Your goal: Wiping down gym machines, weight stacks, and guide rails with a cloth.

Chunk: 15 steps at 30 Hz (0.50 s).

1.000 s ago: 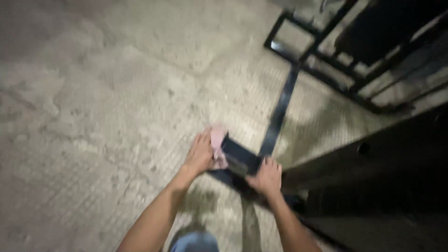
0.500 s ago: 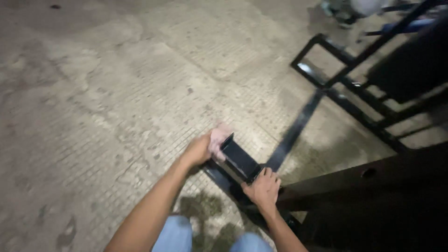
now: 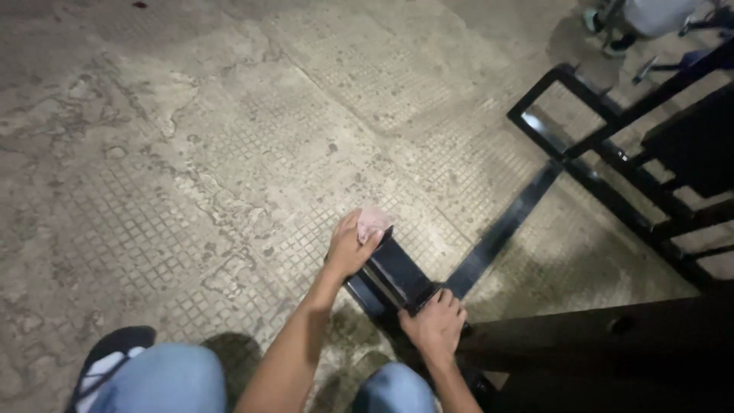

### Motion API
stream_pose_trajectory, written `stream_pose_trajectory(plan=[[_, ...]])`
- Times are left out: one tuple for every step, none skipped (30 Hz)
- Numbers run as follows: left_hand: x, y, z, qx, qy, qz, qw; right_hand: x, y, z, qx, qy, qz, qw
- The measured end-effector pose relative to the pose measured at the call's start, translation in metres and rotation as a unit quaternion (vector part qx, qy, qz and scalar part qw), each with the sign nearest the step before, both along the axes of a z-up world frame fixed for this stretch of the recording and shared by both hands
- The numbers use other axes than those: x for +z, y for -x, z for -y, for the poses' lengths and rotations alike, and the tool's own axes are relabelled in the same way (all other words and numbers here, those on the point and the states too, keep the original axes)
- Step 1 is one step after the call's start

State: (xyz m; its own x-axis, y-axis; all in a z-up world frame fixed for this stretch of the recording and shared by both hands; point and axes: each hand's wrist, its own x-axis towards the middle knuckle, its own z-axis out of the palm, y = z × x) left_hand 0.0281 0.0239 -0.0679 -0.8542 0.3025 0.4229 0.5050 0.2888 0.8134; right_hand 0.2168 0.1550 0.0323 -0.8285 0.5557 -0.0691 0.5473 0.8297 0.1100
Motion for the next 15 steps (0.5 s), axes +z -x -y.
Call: stream_pose_trajectory(plan=[[-0.007,0.002,0.003,0.021,0.002,-0.028,0.999,-0.001,0.0,0.003,0.002,0.001,0.006,1.0],[-0.012,0.009,-0.002,0.036,-0.001,-0.063,0.997,-0.001,0.002,0.0,-0.003,-0.004,0.006,1.0],[0.003,0.021,-0.003,0.025,-0.005,-0.065,0.998,-0.002,0.01,-0.005,-0.014,-0.007,0.004,1.0],[0.012,0.019,0.004,-0.027,-0.024,-0.024,0.999,-0.006,0.005,-0.004,-0.01,-0.013,0.004,1.0],[0.021,0.018,0.011,-0.079,-0.042,0.018,0.996,-0.009,0.0,-0.002,-0.006,-0.019,0.004,1.0],[0.019,0.016,0.011,-0.086,-0.039,0.021,0.995,-0.011,-0.003,-0.001,-0.013,-0.016,0.006,1.0],[0.018,0.013,0.012,-0.103,-0.048,0.056,0.992,-0.012,-0.007,0.001,-0.011,-0.016,0.01,1.0],[0.021,0.022,0.011,-0.118,-0.06,0.078,0.988,-0.013,0.0,0.001,-0.006,-0.021,0.0,1.0],[0.02,0.04,0.013,-0.123,-0.06,0.067,0.988,-0.017,0.01,0.002,-0.011,-0.022,-0.011,1.0],[0.016,0.046,0.008,-0.091,-0.019,0.139,0.986,-0.02,0.007,0.003,-0.011,-0.027,-0.005,1.0],[0.013,0.052,0.002,-0.057,0.024,0.207,0.976,-0.023,0.004,0.002,-0.01,-0.031,0.0,0.999],[0.003,0.063,-0.004,-0.077,0.023,0.202,0.976,-0.026,0.004,-0.001,-0.03,-0.037,-0.004,0.999],[-0.007,0.074,-0.011,-0.09,0.048,0.267,0.958,-0.028,0.004,-0.005,-0.025,-0.049,-0.004,0.998],[-0.018,0.086,-0.009,-0.097,0.081,0.333,0.934,-0.032,0.005,-0.001,-0.017,-0.055,-0.002,0.998],[-0.017,0.077,-0.006,-0.113,0.088,0.329,0.933,-0.03,0.008,0.001,-0.034,-0.054,-0.003,0.998]])
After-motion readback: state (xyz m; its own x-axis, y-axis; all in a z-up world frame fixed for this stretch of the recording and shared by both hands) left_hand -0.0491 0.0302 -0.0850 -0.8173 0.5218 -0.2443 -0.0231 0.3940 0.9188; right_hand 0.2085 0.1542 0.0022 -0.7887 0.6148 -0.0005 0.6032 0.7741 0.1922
